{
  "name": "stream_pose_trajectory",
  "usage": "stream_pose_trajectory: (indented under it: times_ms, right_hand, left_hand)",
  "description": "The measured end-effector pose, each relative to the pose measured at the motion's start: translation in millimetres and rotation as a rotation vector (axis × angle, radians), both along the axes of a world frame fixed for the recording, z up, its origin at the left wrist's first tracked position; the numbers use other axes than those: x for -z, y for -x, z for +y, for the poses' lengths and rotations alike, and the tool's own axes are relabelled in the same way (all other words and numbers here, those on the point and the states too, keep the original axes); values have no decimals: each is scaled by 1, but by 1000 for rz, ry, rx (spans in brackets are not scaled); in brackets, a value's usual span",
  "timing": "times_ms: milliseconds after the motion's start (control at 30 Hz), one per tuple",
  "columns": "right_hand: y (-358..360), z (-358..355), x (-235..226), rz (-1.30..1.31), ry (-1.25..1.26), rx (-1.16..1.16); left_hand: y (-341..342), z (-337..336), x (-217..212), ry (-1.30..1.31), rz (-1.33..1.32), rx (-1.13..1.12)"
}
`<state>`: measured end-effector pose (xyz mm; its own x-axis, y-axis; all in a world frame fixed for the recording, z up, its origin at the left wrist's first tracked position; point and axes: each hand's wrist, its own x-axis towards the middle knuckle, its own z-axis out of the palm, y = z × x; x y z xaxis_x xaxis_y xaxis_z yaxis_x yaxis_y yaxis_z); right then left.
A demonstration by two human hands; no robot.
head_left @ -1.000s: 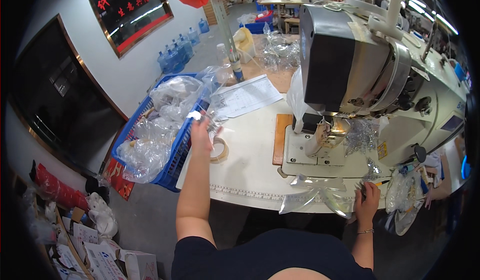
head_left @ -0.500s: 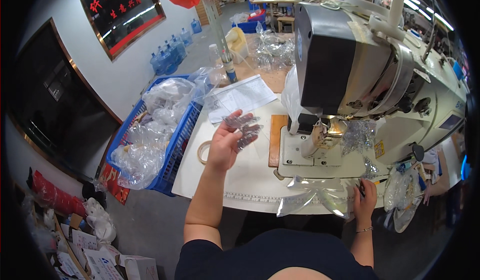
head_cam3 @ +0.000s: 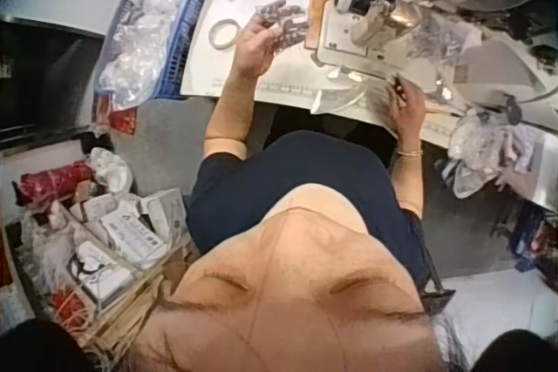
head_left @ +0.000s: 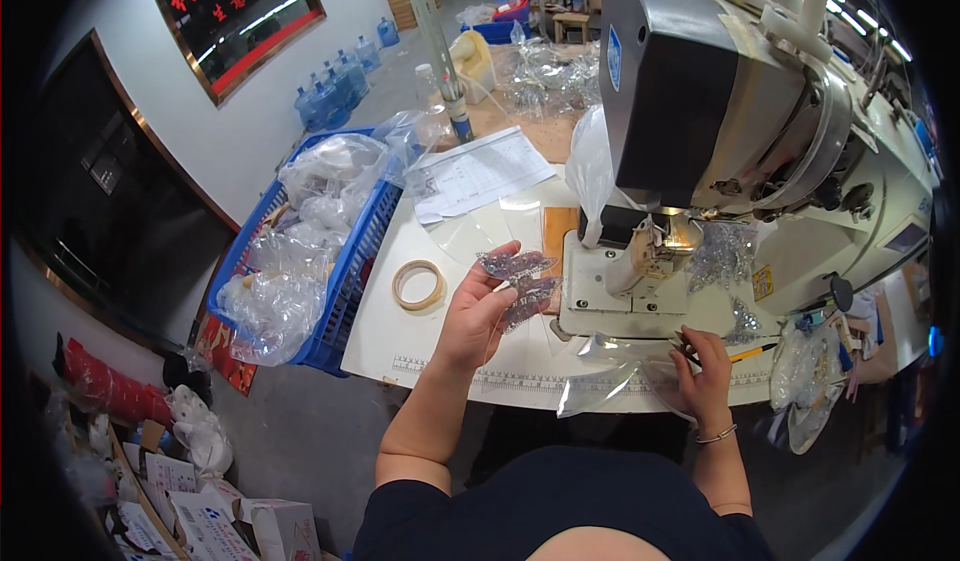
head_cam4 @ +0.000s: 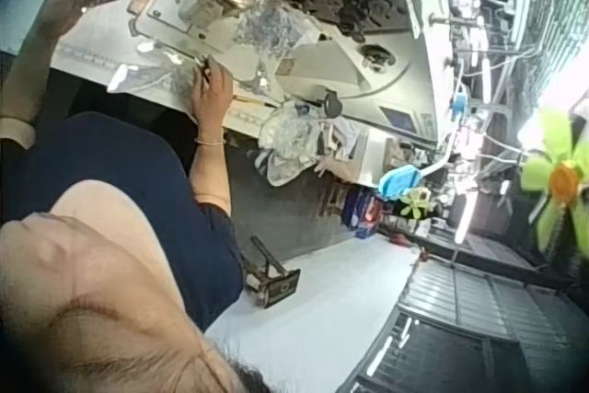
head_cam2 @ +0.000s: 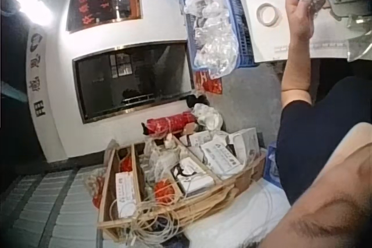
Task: The person sews small, shiny, star-shaped decorations into clear plastic bags using a sewing machine. They repeatedly pick up a bag, place it under the needle, sew a short stitch, and then cut the thread with scissors. The finished bags are placed on the table.
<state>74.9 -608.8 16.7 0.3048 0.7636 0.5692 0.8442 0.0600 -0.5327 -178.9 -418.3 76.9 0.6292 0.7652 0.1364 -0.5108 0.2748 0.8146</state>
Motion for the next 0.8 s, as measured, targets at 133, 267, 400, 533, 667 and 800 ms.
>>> stream_pose_trajectory:
  times_ms: [133,267,400,533,667,800]
  right_hand:
    - [7,4,-5,6,31,-37]
    - [10,7,-6,22,39,-59]
    - [6,3,-5,14,69,-60]
    - [-9,-14,0,-10,99,25]
    - [-30,-39,13,-11,99,142]
    - [-44,-55,26,-20,121,226]
  left_hand:
    - [-2,-5,2,15,-9,14]
    - [-3,-8,7,5,-25,12]
    - [1,3,20,-220,134,-104]
    - [28,62,20,-266,235,-323]
    - [48,136,-1,-877,888,-795]
    - [49,183,46,-1219,1292,-841]
